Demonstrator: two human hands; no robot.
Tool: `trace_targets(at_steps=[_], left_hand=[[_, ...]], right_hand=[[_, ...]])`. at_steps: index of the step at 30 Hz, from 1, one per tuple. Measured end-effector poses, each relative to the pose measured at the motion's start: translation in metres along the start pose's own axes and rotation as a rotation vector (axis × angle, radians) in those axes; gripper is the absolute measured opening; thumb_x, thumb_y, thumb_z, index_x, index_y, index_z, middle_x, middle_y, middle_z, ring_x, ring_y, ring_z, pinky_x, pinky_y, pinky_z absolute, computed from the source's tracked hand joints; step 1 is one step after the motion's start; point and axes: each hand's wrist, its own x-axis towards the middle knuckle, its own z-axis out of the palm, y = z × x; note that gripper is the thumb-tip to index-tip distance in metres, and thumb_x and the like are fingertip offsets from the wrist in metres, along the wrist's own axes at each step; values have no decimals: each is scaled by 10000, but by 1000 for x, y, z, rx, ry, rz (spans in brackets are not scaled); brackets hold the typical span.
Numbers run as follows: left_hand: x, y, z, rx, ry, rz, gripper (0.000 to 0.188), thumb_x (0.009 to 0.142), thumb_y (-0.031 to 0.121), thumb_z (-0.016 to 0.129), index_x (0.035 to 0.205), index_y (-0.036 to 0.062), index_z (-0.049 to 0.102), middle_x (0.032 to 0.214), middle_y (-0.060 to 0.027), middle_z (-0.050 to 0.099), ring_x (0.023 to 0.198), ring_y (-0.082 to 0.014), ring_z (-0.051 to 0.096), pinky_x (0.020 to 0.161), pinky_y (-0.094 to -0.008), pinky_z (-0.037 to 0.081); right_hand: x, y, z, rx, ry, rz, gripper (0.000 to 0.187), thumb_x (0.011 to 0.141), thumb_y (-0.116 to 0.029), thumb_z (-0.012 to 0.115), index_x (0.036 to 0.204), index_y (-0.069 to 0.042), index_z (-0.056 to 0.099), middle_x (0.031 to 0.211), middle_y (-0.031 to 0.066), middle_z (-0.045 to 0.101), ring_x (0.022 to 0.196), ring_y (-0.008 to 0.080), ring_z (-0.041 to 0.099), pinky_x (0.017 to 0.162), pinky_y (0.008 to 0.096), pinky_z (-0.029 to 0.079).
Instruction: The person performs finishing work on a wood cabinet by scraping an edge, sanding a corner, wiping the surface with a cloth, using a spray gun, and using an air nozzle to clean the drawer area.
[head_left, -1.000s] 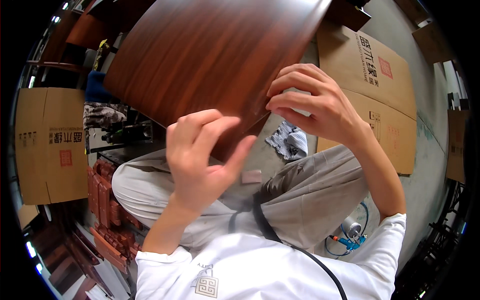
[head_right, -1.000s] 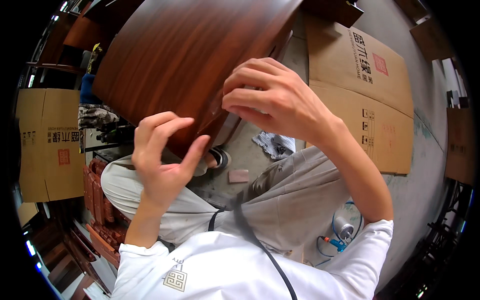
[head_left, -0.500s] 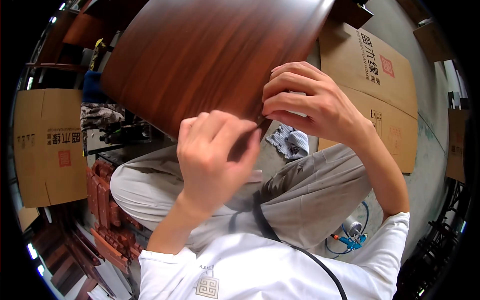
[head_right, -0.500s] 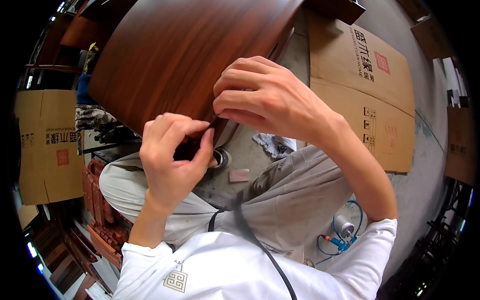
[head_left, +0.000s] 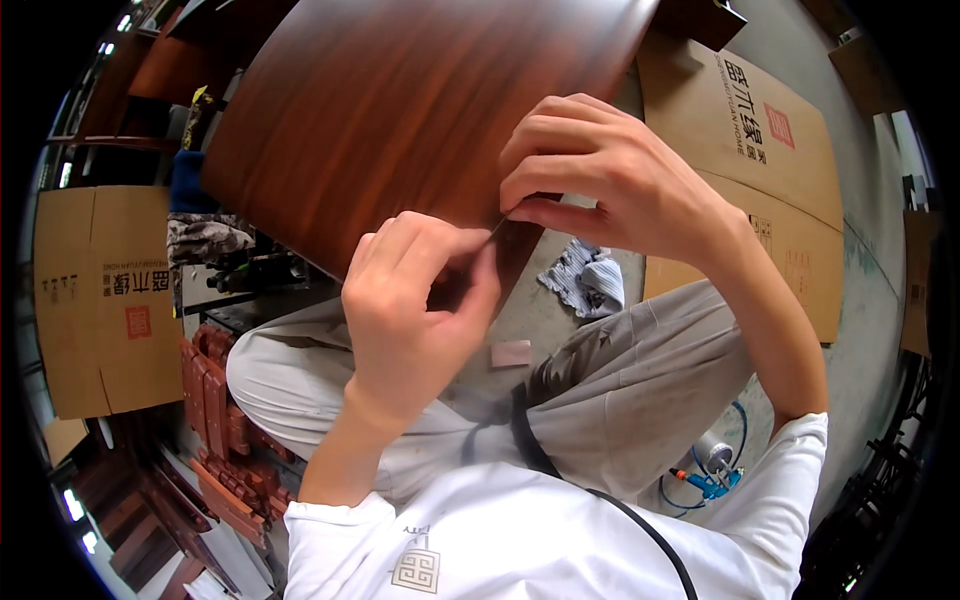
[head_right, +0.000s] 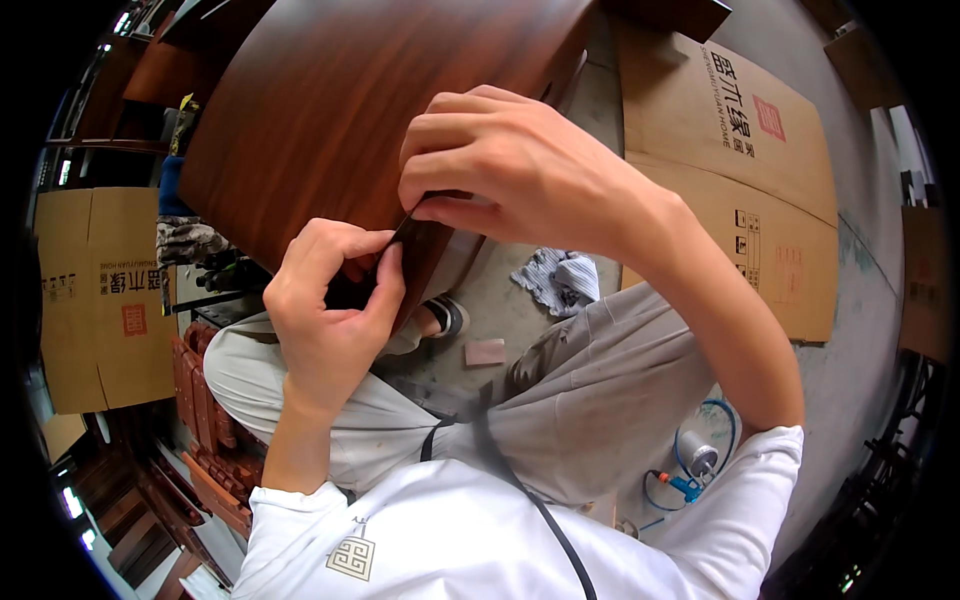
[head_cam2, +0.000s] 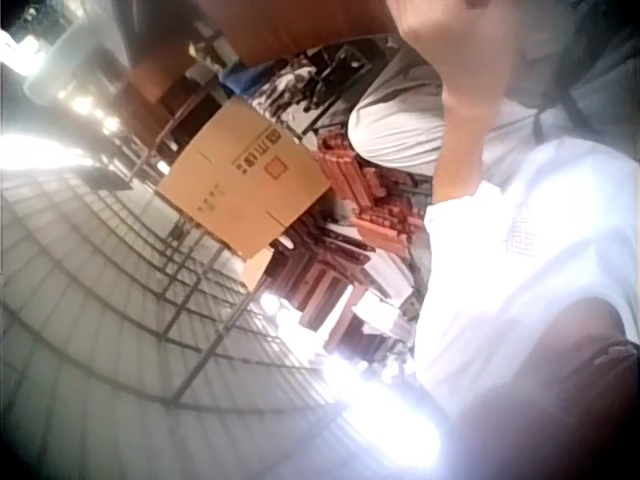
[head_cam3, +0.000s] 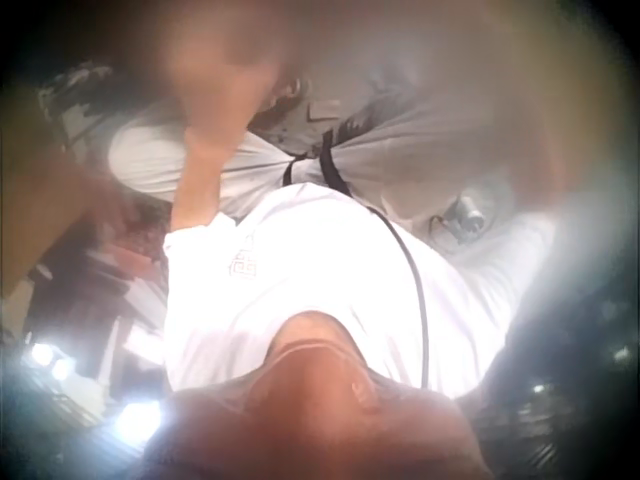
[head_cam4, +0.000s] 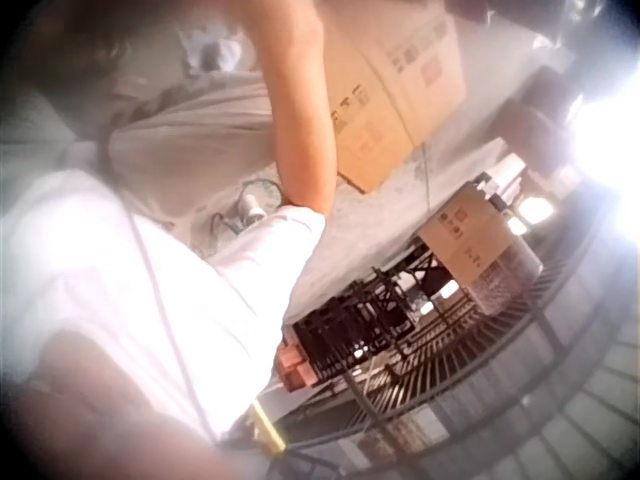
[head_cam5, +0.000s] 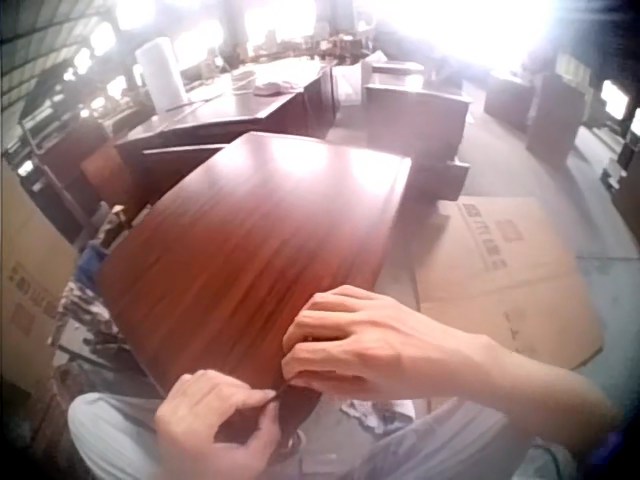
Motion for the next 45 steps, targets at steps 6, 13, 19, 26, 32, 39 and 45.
trace_targets(at_steps=[6,13,19,26,32,39,45], left_hand=[[2,1,-1,41,-11,100,245,778,-43,801,1004,46,770,919,-82,667,751,-209,647,651,-294,511],[3,0,-1,29,-32,86,244,769,-61,788,988,47,782,911,-79,666,784,-234,649,705,-326,523],[11,-2,-1,13,-48,52,264,767,-73,779,995,60,792,902,-67,667,784,-224,635,700,-321,508],[13,-10,-5,-42,-90,125,264,771,-66,779,1010,46,795,894,-70,663,782,-220,641,693,-315,505],[13,-11,-9,-32,-134,183,283,760,-85,765,1013,39,794,896,-77,662,777,-232,648,691,-323,521],[15,-12,-11,-52,-149,185,298,747,-92,760,1015,37,793,888,-86,664,776,-238,655,688,-330,525],[5,-10,-14,-30,-169,238,316,710,-65,807,996,71,805,876,-57,665,769,-232,633,664,-335,493]], right_hand=[[-5,3,2,23,-1,-40,113,834,-125,785,907,-69,720,992,38,660,980,253,623,876,401,519],[-6,3,1,64,18,-46,119,811,-106,795,886,-46,725,946,50,664,936,254,633,837,395,533],[-4,6,0,66,18,8,143,773,-92,798,889,-42,729,944,55,668,926,255,638,836,388,536],[-8,-9,1,34,85,68,132,768,-63,789,878,-42,719,914,52,663,906,254,647,819,390,541],[-12,-17,5,35,123,76,133,742,-47,790,852,-35,715,918,59,670,900,258,654,806,384,549],[-10,-16,5,32,124,84,143,747,-34,791,868,-35,715,922,63,678,883,266,660,787,381,553],[-20,-28,5,66,86,102,148,741,-46,814,864,-69,735,927,32,681,912,241,675,838,401,568]])
